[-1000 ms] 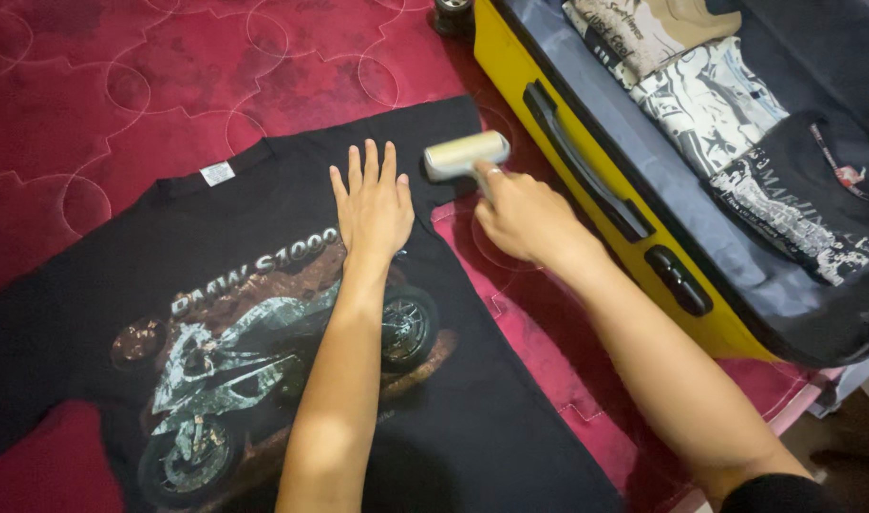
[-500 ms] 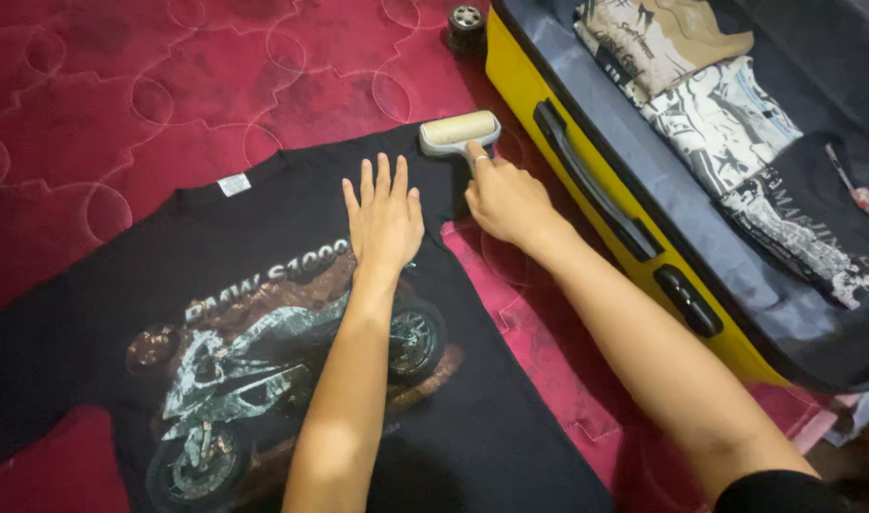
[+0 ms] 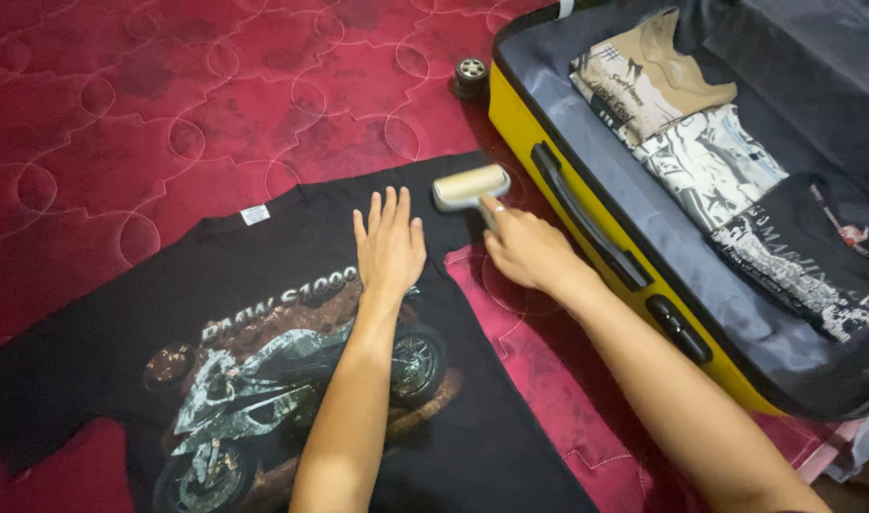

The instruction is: The person smooths a black t-shirt on a red patterned bed and uses a lint roller to remove lint from the shirt's surface. The person repeatedly rolls the lint roller over the shirt while holding it flat with the other hand.

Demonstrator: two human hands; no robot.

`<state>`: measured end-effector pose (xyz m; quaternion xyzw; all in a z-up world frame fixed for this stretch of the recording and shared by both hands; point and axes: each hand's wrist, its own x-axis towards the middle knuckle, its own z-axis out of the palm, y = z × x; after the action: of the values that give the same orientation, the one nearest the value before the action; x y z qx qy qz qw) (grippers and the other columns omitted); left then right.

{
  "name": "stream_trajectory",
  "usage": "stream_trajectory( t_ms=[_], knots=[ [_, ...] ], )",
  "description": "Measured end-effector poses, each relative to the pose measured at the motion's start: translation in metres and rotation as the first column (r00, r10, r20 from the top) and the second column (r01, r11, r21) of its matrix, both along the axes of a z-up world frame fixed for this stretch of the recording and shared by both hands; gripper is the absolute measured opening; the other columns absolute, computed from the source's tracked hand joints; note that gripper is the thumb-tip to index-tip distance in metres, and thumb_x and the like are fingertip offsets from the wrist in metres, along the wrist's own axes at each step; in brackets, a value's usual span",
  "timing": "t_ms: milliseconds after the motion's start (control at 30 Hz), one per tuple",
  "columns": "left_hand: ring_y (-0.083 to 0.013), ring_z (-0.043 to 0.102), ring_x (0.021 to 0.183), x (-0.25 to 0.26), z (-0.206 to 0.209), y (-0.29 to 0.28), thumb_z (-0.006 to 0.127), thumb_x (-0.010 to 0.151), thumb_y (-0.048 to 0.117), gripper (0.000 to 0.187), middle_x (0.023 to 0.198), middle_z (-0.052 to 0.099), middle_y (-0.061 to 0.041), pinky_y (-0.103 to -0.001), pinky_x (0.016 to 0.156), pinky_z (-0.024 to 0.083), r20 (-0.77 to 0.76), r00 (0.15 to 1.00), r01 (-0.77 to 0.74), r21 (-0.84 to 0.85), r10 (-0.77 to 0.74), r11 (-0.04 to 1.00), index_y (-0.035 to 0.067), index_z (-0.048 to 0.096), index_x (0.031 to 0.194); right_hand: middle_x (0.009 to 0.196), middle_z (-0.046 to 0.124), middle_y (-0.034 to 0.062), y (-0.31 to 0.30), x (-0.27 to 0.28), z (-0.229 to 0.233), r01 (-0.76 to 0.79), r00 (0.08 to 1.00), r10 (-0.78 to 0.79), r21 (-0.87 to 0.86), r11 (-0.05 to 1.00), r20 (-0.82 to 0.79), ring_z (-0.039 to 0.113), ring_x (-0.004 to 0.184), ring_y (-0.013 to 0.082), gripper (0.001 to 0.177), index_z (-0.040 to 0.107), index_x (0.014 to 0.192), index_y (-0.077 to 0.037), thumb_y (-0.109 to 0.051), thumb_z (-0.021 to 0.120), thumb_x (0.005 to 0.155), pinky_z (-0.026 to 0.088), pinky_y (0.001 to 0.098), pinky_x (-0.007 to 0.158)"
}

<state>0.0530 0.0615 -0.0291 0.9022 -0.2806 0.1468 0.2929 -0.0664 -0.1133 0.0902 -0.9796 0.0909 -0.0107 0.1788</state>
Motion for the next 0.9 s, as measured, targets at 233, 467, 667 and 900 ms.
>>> stream_trajectory(
  t_ms=[233, 467, 667, 900],
  knots=[
    [-0.0411, 0.041, 0.145, 0.002, -0.002, 0.002, 0.059, 0.096, 0.02, 0.049, 0.15, 0.053, -0.018, -0.066, 0.119, 0.022, 0.039, 0.984, -0.173, 0.007, 0.172, 0.985, 0.003, 0.06, 0.142, 0.098, 0.073, 0.0249, 0.016, -0.042, 0.049, -0.104, 0.993, 0.1, -0.079, 0.991, -0.061, 0.069, 0.09, 0.0462, 0.042, 0.058, 0.138, -0.012, -0.03, 0.05, 0.101, 0.053, 0.0587, 0.081],
    [-0.0417, 0.037, 0.146, 0.005, -0.002, 0.004, 0.058, 0.094, 0.022, 0.051, 0.151, 0.052, -0.019, -0.067, 0.118, 0.021, 0.062, 0.984, -0.17, 0.031, 0.168, 0.985, 0.003, 0.06, 0.141, 0.107, 0.072, 0.0224, 0.028, 0.021, 0.006, -0.022, 1.0, 0.022, -0.079, 0.997, -0.005, 0.069, 0.09, 0.0484, 0.043, 0.052, 0.142, -0.018, -0.03, 0.048, 0.101, 0.054, 0.0605, 0.076],
    [-0.0413, 0.037, 0.147, 0.008, -0.003, 0.004, 0.057, 0.093, 0.022, 0.051, 0.152, 0.052, -0.018, -0.067, 0.119, 0.019, 0.049, 0.984, -0.175, 0.054, 0.172, 0.983, 0.004, 0.06, 0.141, 0.114, 0.072, 0.0202, 0.022, 0.06, -0.035, -0.062, 0.986, 0.056, 0.033, 0.998, 0.156, 0.069, 0.101, 0.0443, 0.042, 0.052, 0.143, -0.017, -0.029, 0.05, 0.103, 0.055, 0.0581, 0.082],
    [-0.041, 0.037, 0.147, 0.007, -0.005, 0.004, 0.057, 0.094, 0.022, 0.05, 0.152, 0.052, -0.018, -0.068, 0.118, 0.019, 0.046, 0.986, -0.166, 0.056, 0.163, 0.985, 0.005, 0.061, 0.141, 0.113, 0.069, 0.0236, 0.037, 0.053, -0.022, 0.028, 0.997, -0.029, 0.012, 1.0, 0.067, 0.068, 0.093, 0.048, 0.047, 0.05, 0.146, -0.017, -0.028, 0.048, 0.1, 0.054, 0.0591, 0.079]
  ],
)
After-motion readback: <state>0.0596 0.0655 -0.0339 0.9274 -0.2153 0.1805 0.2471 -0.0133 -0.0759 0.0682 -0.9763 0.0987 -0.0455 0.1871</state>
